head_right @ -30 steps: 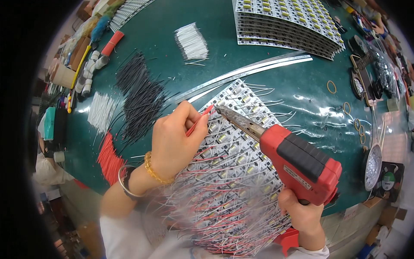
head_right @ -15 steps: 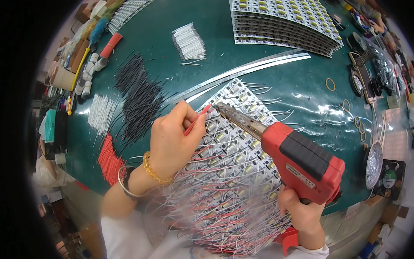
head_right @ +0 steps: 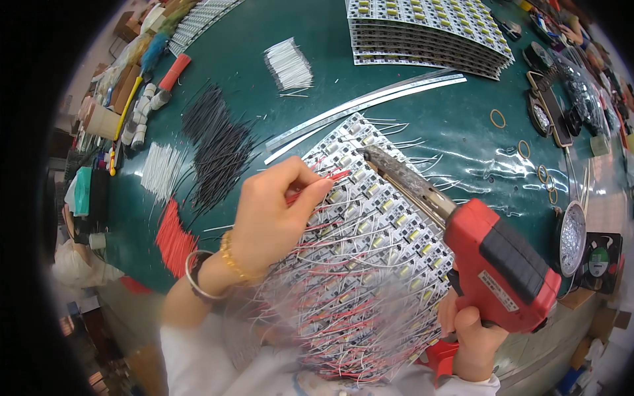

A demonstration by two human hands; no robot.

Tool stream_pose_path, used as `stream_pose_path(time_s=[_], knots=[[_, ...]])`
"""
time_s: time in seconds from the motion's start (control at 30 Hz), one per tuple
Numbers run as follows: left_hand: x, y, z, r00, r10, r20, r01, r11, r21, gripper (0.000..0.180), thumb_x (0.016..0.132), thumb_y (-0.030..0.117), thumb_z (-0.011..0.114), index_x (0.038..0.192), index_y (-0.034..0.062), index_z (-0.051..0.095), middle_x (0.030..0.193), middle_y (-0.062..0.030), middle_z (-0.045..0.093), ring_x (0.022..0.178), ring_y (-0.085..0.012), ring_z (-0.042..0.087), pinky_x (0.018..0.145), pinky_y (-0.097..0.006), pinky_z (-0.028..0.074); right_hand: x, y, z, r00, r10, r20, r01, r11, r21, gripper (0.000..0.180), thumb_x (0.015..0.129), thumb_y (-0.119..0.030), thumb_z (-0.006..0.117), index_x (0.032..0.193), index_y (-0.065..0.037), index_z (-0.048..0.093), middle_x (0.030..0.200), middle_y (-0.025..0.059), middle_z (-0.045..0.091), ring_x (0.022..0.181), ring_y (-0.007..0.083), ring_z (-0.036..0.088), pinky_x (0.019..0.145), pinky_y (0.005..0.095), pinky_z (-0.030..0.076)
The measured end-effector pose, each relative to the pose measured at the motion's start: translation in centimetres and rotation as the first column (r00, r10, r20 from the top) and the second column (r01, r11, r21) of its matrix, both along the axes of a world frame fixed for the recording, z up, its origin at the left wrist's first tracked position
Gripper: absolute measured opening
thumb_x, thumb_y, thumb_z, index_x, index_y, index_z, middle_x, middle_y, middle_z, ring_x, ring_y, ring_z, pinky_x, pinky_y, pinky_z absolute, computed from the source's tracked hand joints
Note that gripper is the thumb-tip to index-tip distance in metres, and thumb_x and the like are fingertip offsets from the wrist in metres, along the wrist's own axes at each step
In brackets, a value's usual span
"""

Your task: The worker is assembling LED panels by inserting colored wires and securing them using a heat gun or specialized soldering tool.

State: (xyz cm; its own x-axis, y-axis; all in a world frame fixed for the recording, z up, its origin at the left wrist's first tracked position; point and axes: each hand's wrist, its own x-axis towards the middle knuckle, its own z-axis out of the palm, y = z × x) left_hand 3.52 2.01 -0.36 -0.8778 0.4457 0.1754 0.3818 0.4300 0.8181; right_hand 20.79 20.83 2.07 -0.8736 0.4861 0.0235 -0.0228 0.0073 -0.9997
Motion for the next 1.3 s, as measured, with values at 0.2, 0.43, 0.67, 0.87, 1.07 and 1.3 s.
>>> stream_pose_path(time_s=[0.2,0.43,0.67,0.87,1.07,1.3], knots=[[-0.7,0.1,-1.1,0.997,0.046,-0.059,-0.05,0.997,-0.064,0.019,0.081,0.012,0.068,0.071,-0.0012,0.059,0.055,-0.0043,0.057,0.048,-0.0072,0.047,0.045,-0.024,0.037,0.5,-0.1,-0.4,0.999,-0.01,0.05,0.008,0.999,0.045,0.073,0.083,-0.049,0.063,0.117,0.012,0.042,0.047,0.0013,0.044,0.034,0.0097,0.04,0.036,0.0235,0.033],[-0.8,-0.3,-0.5,0.996,0.045,0.071,-0.038,0.995,-0.095,0.02,0.08,0.018,0.065,0.067,0.0041,0.058,0.058,-0.0085,0.06,0.049,-0.0243,0.058,0.047,-0.034,0.042,0.5,0.7,-1.3,0.994,0.061,0.093,-0.055,0.996,-0.067,0.067,0.082,-0.039,0.068,0.119,0.01,0.041,0.052,0.0035,0.046,0.037,0.0115,0.043,0.037,0.0251,0.035],[-0.7,0.1,-1.2,0.996,0.059,-0.064,-0.062,0.997,-0.056,0.022,0.08,0.013,0.069,0.066,0.0,0.057,0.05,-0.0034,0.053,0.043,-0.0065,0.042,0.042,-0.024,0.033,-0.3,0.4,-1.0,0.993,0.058,0.102,-0.052,0.997,-0.058,0.056,0.086,-0.039,0.063,0.11,0.009,0.047,0.047,0.0043,0.044,0.034,0.0129,0.04,0.036,0.0259,0.034],[-0.7,0.2,-1.3,0.996,0.062,-0.065,-0.068,0.994,-0.083,0.023,0.08,0.013,0.068,0.065,0.0006,0.056,0.05,-0.0048,0.053,0.042,-0.0096,0.046,0.042,-0.026,0.035,-0.2,0.6,-1.3,0.989,0.05,0.142,-0.043,0.998,-0.051,0.054,0.086,-0.035,0.064,0.11,0.009,0.045,0.047,0.0046,0.044,0.034,0.0128,0.041,0.036,0.0258,0.034],[-0.5,0.4,-1.7,0.987,0.072,-0.147,-0.085,0.993,-0.087,0.022,0.079,0.012,0.067,0.065,0.0016,0.055,0.051,-0.0057,0.054,0.041,-0.0138,0.049,0.043,-0.027,0.036,-0.2,0.8,-1.4,0.985,0.116,0.126,-0.116,0.993,-0.002,0.058,0.087,-0.036,0.063,0.115,0.011,0.042,0.048,0.0041,0.045,0.035,0.0123,0.042,0.037,0.0258,0.036],[-0.5,0.4,-1.7,0.983,0.069,-0.169,-0.085,0.992,-0.09,0.022,0.079,0.013,0.068,0.065,0.0018,0.055,0.051,-0.0058,0.054,0.042,-0.0143,0.05,0.042,-0.028,0.037,0.7,1.2,-1.8,0.999,0.041,0.002,-0.04,0.983,-0.181,0.07,0.079,-0.021,0.074,0.13,0.006,0.034,0.064,0.0075,0.054,0.039,0.0119,0.046,0.035,0.0254,0.038]])
